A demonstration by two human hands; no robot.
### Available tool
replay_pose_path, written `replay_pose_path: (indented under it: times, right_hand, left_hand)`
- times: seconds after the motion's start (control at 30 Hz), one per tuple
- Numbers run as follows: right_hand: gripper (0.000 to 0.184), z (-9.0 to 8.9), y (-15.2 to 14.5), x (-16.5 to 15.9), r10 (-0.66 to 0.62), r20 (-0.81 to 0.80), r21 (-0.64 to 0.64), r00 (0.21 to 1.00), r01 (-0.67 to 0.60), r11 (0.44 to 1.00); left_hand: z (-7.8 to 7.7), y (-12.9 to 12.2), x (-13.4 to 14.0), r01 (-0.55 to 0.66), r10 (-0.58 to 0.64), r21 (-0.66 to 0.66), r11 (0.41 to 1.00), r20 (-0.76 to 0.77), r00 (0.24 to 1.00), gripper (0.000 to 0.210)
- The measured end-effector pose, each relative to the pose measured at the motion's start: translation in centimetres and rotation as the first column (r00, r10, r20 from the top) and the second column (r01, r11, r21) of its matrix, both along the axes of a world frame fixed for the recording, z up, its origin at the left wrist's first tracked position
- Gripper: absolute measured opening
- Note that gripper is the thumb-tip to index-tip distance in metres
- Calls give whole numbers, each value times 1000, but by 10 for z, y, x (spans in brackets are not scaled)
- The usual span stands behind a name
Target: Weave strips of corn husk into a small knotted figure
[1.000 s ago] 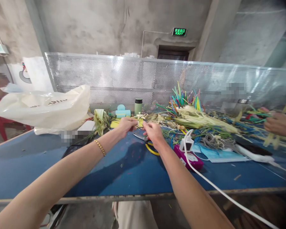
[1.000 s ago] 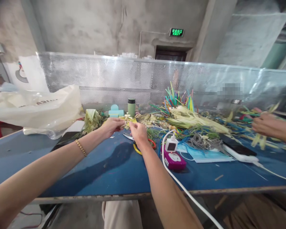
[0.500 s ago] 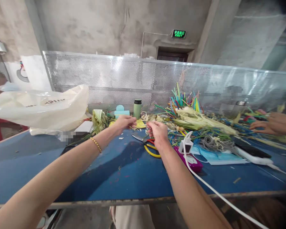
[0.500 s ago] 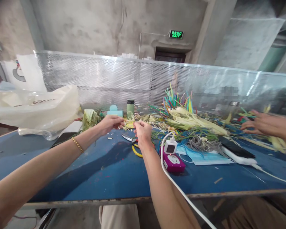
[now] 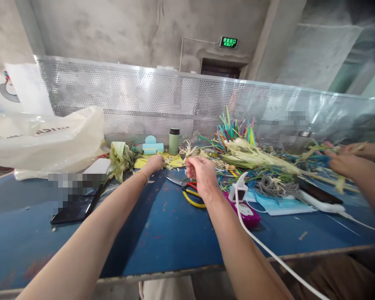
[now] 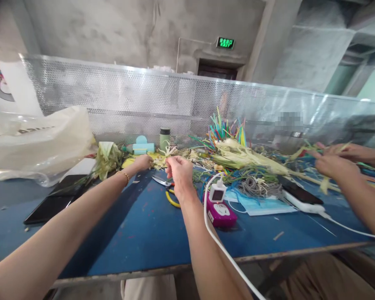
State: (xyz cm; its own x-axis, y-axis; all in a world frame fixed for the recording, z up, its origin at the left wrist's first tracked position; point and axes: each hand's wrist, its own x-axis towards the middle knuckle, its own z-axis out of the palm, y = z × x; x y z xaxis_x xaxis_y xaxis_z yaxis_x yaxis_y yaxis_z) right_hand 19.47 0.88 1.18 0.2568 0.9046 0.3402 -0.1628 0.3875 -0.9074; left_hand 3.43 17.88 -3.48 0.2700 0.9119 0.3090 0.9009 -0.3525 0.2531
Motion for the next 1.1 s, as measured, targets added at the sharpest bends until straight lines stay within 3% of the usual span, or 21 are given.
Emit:
replay_pose_path:
  times: [0.13,0.27,0.47,0.7,0.9,1.1]
  right_hand:
    - [10,2,-2,-1,-15,-16,16,1000,15,1000]
    - [10,3,-3,-2,-21,-14,26,1000,22,999]
    - [10,3,-2,-2,-34,-25,16,999,35,999]
    - [10,3,-1,-2,-20,-3,48,1000,20,999]
    - [11,2,1,-3,-44,39,67,998,41,997]
    - [12,0,-1,-5,28,58,69,998,-32,997]
  left_hand:
    - [-6,0,-11,-72,71,8,997,124,990,26]
    - [-1,-7,-27,-102,105,-24,994,293,950,22]
    - [15,-16,-43,-77,155,-151,986,615,773,13]
    - [24,-36,-48,101,172,-276,956,804,569,22]
    - [38,-59,-38,306,173,-351,885,858,483,24]
    - [61,-103,-14,504,80,-305,808,904,420,13]
